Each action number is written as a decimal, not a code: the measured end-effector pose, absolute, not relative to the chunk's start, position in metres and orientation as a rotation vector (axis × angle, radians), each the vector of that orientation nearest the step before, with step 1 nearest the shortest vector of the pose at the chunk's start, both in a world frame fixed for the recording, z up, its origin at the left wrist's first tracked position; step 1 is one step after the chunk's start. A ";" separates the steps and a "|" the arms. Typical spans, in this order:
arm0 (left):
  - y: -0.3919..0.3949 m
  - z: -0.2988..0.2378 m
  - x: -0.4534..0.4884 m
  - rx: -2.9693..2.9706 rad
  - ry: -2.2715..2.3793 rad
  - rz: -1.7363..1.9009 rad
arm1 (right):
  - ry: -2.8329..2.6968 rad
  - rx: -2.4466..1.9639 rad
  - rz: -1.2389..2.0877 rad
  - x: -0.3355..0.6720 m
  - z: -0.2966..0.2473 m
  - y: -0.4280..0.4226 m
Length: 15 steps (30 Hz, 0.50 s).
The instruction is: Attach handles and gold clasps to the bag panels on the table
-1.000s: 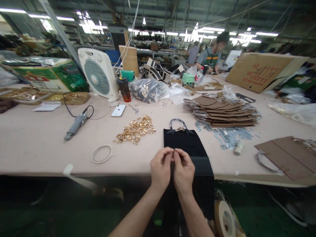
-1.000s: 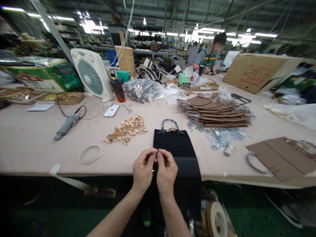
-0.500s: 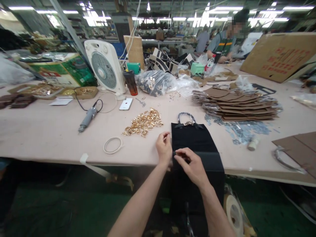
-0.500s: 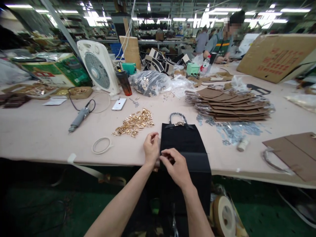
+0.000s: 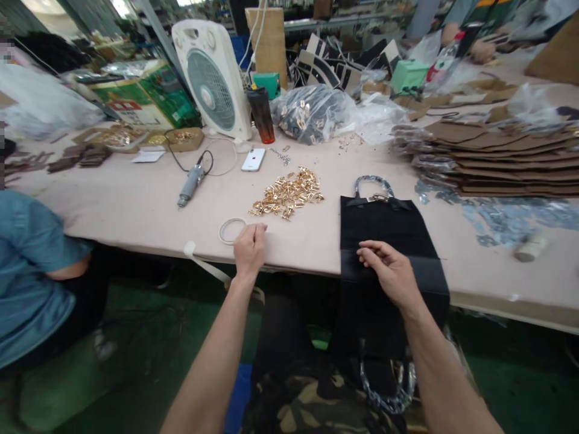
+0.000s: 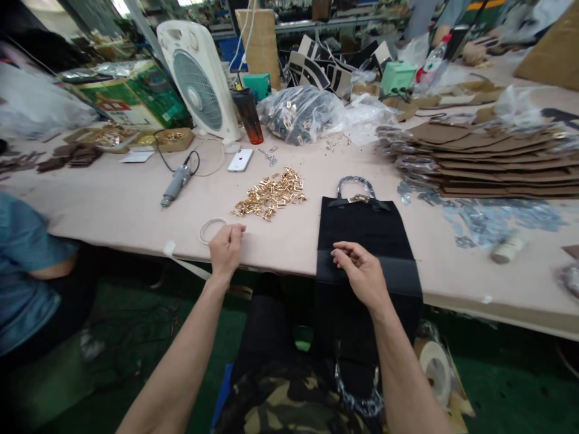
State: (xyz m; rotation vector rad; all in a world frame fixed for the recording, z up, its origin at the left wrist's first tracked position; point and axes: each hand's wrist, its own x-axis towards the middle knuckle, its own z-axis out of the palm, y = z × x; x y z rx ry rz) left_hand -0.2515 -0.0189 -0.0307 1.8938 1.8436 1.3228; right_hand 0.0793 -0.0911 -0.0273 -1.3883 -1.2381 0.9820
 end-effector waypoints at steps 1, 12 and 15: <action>-0.018 -0.034 -0.257 1.942 1.883 1.239 | -1.239 -1.389 0.976 0.080 -0.028 -0.091; -0.021 -0.041 -0.235 2.034 2.166 1.086 | -1.198 -1.375 0.916 0.077 -0.031 -0.092; -0.022 -0.045 -0.239 2.030 2.169 1.141 | -1.123 -1.331 0.922 0.080 -0.032 -0.096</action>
